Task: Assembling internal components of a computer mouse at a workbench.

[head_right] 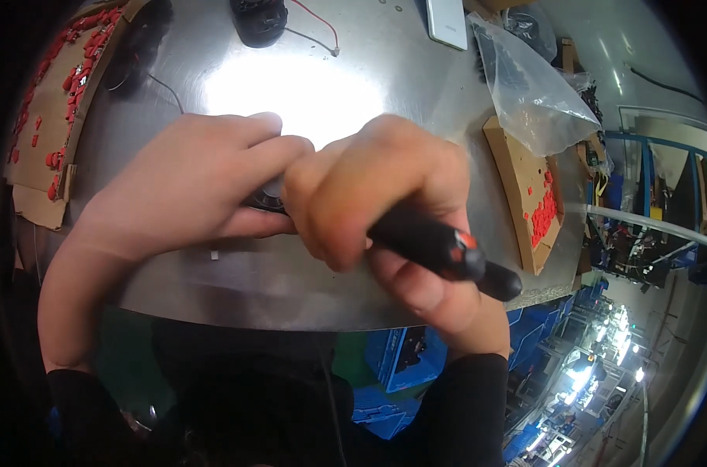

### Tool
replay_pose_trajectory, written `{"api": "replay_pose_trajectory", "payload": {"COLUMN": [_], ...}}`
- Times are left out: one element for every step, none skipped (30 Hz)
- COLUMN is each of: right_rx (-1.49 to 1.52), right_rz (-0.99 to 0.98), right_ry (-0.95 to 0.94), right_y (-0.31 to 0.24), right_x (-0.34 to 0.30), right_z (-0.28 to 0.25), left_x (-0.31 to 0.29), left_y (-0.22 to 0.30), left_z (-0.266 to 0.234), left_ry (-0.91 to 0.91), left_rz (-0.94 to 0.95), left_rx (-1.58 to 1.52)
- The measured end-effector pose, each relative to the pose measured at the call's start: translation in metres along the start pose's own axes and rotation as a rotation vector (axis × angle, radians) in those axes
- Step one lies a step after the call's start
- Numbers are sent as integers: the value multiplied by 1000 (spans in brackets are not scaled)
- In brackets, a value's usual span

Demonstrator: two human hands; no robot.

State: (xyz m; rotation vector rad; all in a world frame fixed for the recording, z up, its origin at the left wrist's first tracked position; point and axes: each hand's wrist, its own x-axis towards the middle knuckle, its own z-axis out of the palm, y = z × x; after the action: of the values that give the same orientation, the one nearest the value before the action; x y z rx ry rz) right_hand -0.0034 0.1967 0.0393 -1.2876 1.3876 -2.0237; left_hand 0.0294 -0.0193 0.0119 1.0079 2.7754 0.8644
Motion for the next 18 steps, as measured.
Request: {"api": "replay_pose_trajectory", "payload": {"right_rx": [5, 68, 131, 184, 187, 225, 261, 263, 316, 366, 379, 405, 431, 398, 412, 416, 408, 417], "right_rz": [1, -18, -36, -59, -55, -31, -5, 3, -16, -34, -77, -93, -108, -71, -61, -63, -64, -51], "right_ry": [-1, -82, -163, -194, -195, -248, -300, -298, -335, -371, -374, -374, -373, -404, -413, -434, -453, -428], "right_y": [1, 2, 5, 9, 8, 5, 4, 6, 8, 9, 13, 16, 17, 14, 15, 18, 17, 17], "right_x": [1, 4, 6, 5, 7, 10, 13, 14, 16, 16, 18, 18, 17, 21, 22, 22, 23, 24], "right_z": [-5, -9, -14, -19, -22, -25, -27, -29, -30, -30, -29, -28, -26, -24, -25, -27, -27, -23], "left_x": [2, 3, 3, 4, 5, 6, 7, 8, 9, 11, 12, 12, 13, 13, 12, 11, 11, 11], "left_y": [-1, -3, -4, -5, -5, -5, -5, -6, -7, -8, -9, -10, -11, -13, -14, -16, -16, -17], "left_z": [0, 0, 1, 1, 0, 0, 0, 0, 0, 0, -1, -2, -3, -3, -2, 0, 0, 1], "left_ry": [-2, -9, -16, -18, -28, -37, -36, -46, -55, -50, -82, -113, -107, -113, -119, -114, -104, -95], "left_rz": [-5, 16, 38, 27, 41, 55, 54, 66, 81, 85, 80, 76, 63, 82, 100, 84, 98, 110], "left_rx": [-1, 12, 24, 22, 19, 14, 7, 8, 9, -2, -9, -18, -25, -33, -40, -48, -50, -51]}}
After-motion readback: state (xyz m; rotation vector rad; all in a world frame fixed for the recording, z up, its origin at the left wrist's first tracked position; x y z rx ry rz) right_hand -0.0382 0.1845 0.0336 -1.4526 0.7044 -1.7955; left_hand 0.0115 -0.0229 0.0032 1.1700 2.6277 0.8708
